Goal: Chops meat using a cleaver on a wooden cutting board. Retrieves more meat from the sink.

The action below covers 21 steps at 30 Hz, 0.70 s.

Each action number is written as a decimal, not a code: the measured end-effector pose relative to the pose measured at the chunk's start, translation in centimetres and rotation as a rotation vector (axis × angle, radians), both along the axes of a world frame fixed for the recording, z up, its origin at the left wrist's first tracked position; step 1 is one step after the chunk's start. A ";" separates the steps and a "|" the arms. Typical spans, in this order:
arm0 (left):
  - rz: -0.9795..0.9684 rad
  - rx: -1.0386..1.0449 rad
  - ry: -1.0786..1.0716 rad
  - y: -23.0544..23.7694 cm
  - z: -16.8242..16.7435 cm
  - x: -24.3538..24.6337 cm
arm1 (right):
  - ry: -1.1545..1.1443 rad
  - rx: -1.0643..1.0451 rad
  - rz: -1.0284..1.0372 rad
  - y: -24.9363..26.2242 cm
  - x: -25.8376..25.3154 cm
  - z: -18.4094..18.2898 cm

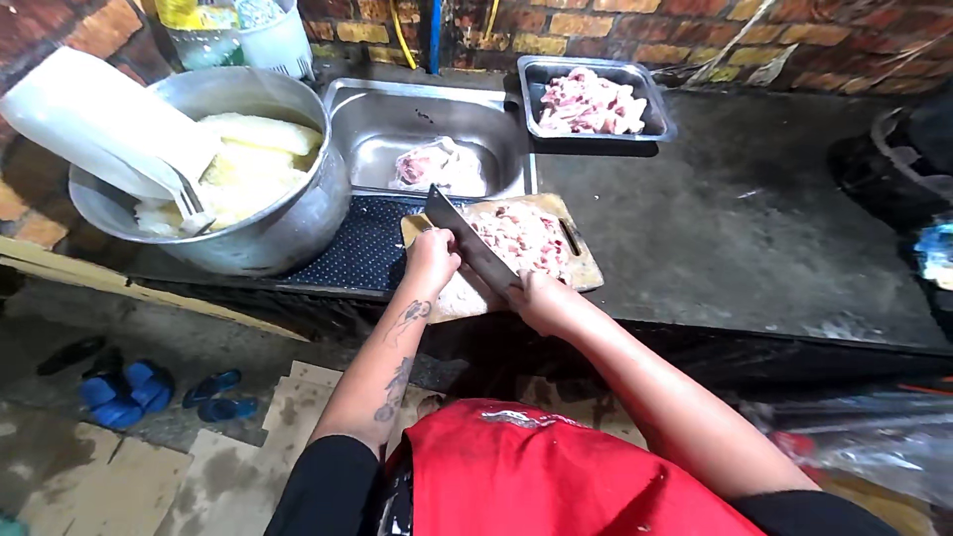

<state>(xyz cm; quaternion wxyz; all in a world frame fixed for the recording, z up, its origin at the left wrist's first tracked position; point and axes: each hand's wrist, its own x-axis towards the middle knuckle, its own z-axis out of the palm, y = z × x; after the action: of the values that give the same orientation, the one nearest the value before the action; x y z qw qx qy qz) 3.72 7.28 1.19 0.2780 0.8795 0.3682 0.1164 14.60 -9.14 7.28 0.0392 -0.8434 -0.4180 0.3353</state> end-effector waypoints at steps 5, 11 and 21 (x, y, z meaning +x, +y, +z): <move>-0.129 0.006 0.024 -0.9 0.0 -0.4 | -0.046 -0.020 0.018 0.1 -0.8 0.2; -0.180 0.054 -0.023 -2.2 -0.3 -0.8 | -0.052 0.136 0.051 7.1 0.0 -1.1; -0.153 -0.035 -0.288 -3.5 -1.3 -4.6 | -0.056 0.175 -0.010 4.2 2.1 1.0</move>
<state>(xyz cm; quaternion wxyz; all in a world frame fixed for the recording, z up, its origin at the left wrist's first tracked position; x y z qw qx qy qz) -0.89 3.74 -0.08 0.3511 0.8742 0.2586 0.2135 16.67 -4.97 8.23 0.1027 -0.8478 -0.4426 0.2734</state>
